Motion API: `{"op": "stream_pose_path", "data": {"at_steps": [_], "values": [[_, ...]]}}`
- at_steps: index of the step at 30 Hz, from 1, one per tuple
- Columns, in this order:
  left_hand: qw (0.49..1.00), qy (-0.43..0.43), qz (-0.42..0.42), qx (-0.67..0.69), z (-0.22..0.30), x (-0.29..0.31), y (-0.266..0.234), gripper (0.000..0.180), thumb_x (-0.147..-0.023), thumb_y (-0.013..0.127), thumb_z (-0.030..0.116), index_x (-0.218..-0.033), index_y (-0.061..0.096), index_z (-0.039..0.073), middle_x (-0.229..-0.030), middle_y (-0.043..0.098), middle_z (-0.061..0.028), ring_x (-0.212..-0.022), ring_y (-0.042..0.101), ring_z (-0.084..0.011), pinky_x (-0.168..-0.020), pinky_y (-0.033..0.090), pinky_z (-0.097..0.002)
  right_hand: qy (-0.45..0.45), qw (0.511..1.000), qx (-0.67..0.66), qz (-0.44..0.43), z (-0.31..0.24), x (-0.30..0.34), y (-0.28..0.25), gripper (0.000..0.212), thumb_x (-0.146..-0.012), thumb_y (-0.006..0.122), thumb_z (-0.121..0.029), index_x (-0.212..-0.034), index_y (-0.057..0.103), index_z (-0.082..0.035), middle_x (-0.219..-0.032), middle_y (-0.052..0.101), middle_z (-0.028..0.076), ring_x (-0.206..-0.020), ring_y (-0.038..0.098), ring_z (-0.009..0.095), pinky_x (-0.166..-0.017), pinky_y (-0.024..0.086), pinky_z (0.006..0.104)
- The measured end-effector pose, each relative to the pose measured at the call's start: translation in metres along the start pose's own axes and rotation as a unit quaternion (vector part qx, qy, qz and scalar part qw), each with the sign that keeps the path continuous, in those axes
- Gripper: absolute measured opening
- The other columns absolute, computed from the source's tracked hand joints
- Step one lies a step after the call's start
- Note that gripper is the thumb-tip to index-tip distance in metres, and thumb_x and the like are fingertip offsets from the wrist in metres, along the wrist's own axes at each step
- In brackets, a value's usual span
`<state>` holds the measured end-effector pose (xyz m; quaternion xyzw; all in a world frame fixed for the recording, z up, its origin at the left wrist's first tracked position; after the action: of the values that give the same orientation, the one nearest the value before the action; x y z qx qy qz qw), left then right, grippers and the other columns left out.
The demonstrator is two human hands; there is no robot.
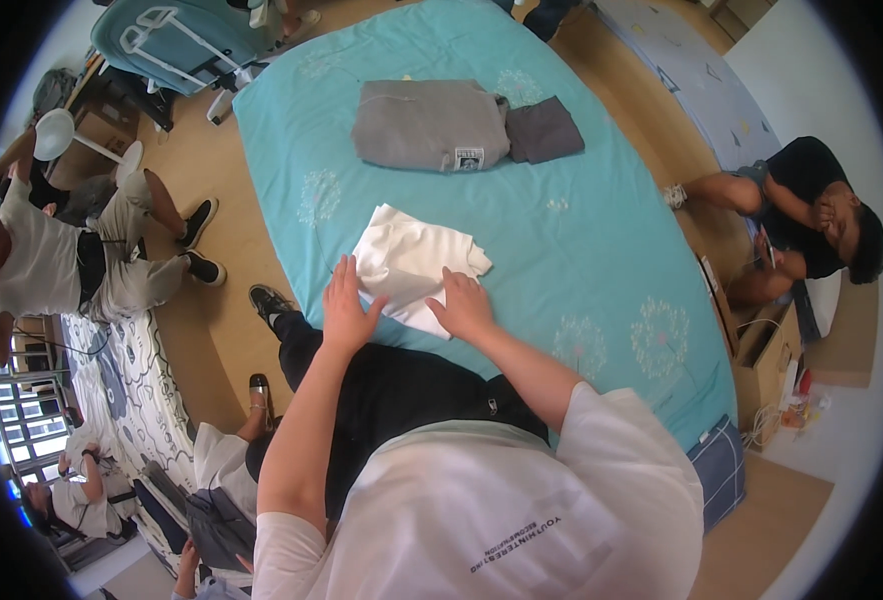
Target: Folding white t-shirts and gray garments on a bed.
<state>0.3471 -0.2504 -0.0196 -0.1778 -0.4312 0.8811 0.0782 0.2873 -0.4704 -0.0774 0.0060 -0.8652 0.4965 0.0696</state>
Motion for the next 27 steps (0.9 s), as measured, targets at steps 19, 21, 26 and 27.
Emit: {"op": "stream_pose_path", "data": {"at_steps": [19, 21, 26, 27], "values": [[0.946, 0.019, -0.314, 0.077, -0.058, -0.022, -0.001, 0.032, -0.079, 0.075, 0.017, -0.107, 0.068, 0.003, -0.098, 0.069, -0.0169, -0.095, 0.062, -0.0398, -0.096, 0.046, -0.048, -0.074, 0.938, -0.23, -0.249, 0.014, 0.004, 0.009, 0.03, -0.087, 0.074, -0.027, -0.101, 0.064, -0.002, -0.088, 0.065, 0.016, -0.082, 0.062, 0.037, -0.077, 0.05, 0.0436], [0.947, 0.044, -0.309, 0.078, -0.055, -0.015, -0.011, 0.033, -0.076, 0.075, 0.015, -0.106, 0.066, 0.004, -0.092, 0.069, -0.0164, -0.095, 0.063, -0.0383, -0.1, 0.044, -0.0486, -0.129, 0.938, -0.172, -0.271, -0.002, 0.008, 0.004, 0.027, -0.092, 0.065, -0.026, -0.106, 0.065, -0.003, -0.098, 0.067, 0.019, -0.096, 0.064, 0.04, -0.084, 0.05, 0.0468], [0.959, 0.076, -0.269, 0.04, -0.051, 0.016, -0.033, 0.031, -0.071, 0.073, 0.006, -0.102, 0.067, 0.007, -0.117, 0.065, -0.0134, -0.111, 0.058, -0.0373, -0.098, 0.045, -0.0456, -0.088, 0.909, -0.142, -0.382, -0.041, 0.017, -0.026, 0.025, -0.093, 0.063, -0.024, -0.107, 0.062, -0.003, -0.1, 0.067, 0.021, -0.098, 0.063, 0.043, -0.085, 0.049, 0.0507], [0.957, 0.062, -0.28, 0.035, -0.042, 0.019, -0.04, 0.032, -0.071, 0.073, 0.004, -0.102, 0.067, 0.006, -0.124, 0.064, -0.0146, -0.116, 0.058, -0.0375, -0.102, 0.044, -0.0453, -0.093, 0.9, -0.102, -0.414, -0.043, 0.016, -0.032, 0.026, -0.093, 0.063, -0.025, -0.107, 0.062, -0.003, -0.1, 0.067, 0.021, -0.098, 0.063, 0.043, -0.085, 0.049, 0.0507]]}}
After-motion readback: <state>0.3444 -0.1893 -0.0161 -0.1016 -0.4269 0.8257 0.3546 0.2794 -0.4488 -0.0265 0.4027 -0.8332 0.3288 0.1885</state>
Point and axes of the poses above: each hand's wrist, its own x-axis away from the middle knuckle, its own y-axis out of the palm, z = x × y, the point moved 3 cm from there along -x, towards the middle knuckle
